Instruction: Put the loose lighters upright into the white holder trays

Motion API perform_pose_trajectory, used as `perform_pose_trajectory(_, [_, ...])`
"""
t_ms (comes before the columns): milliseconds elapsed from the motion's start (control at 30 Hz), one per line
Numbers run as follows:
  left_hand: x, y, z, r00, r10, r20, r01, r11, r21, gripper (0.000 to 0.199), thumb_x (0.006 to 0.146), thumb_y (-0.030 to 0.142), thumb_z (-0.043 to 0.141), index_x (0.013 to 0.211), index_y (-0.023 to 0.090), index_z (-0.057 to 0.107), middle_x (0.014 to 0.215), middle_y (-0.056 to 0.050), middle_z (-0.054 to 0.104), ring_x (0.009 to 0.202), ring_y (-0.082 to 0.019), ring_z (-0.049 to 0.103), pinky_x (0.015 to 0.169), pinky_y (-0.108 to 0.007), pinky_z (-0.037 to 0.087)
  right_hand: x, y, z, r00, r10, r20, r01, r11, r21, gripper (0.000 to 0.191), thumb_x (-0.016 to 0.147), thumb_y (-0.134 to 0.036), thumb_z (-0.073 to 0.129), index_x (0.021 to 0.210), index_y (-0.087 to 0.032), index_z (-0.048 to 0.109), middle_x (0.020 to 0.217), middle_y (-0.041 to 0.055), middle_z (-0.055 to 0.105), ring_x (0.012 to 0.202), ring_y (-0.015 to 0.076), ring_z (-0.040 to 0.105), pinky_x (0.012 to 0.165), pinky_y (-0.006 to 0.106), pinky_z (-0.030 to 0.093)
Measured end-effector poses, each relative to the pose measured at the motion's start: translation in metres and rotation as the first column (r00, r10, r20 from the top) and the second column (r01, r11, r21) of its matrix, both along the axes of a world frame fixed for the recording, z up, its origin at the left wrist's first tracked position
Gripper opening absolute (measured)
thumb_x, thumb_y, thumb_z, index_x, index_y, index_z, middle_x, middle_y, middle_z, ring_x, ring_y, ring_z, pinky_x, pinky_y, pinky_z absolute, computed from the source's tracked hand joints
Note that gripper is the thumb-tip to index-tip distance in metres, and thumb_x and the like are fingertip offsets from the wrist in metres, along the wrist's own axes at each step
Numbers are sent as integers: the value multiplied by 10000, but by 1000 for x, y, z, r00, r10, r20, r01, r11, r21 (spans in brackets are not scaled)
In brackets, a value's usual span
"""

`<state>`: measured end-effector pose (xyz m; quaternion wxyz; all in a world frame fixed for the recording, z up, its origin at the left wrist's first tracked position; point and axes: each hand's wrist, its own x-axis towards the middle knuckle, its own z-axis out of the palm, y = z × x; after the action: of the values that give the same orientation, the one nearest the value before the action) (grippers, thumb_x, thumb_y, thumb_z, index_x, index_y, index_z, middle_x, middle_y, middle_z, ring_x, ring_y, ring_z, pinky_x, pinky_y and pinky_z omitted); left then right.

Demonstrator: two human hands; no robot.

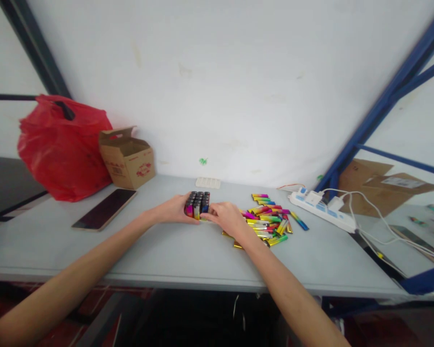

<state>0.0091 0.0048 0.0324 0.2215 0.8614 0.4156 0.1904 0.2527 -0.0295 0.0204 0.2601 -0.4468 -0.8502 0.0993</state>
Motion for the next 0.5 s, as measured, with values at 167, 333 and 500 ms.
perform_pose_trajectory(167, [-1, 1, 2, 1000, -14, 19, 14, 999, -31, 803, 642, 614, 825, 1275, 201, 556, 1103, -66, 756, 947, -287, 723, 794, -341, 550, 23, 6, 11, 999, -53, -5, 53, 994, 93, 511, 1096, -510, 347, 821, -219, 664, 730, 33, 672, 685, 175, 590, 702, 286, 393])
perform_pose_trajectory(333, [-5, 4, 5, 999, -43, 13, 44, 996, -79, 788, 635, 615, 830, 1254, 200, 574, 1119, -58, 758, 967, -284, 718, 832, -347, 552, 67, 23, 8, 993, -107, 44, 101, 988, 119, 332, 1075, -387, 448, 1097, -174, 701, 1008, 104, 731, 961, 232, 661, 912, 341, 460])
perform_pose_trajectory(500, [-10, 6, 7, 998, -59, -2, 59, 993, -103, 796, 622, 609, 841, 1257, 206, 580, 1122, -49, 756, 975, -284, 712, 830, -340, 551, 82, 39, -14, 980, -99, 172, 95, 995, 33, 257, 1007, -297, 598, 1170, -149, 729, 1153, 145, 734, 1085, 255, 669, 1009, 371, 462])
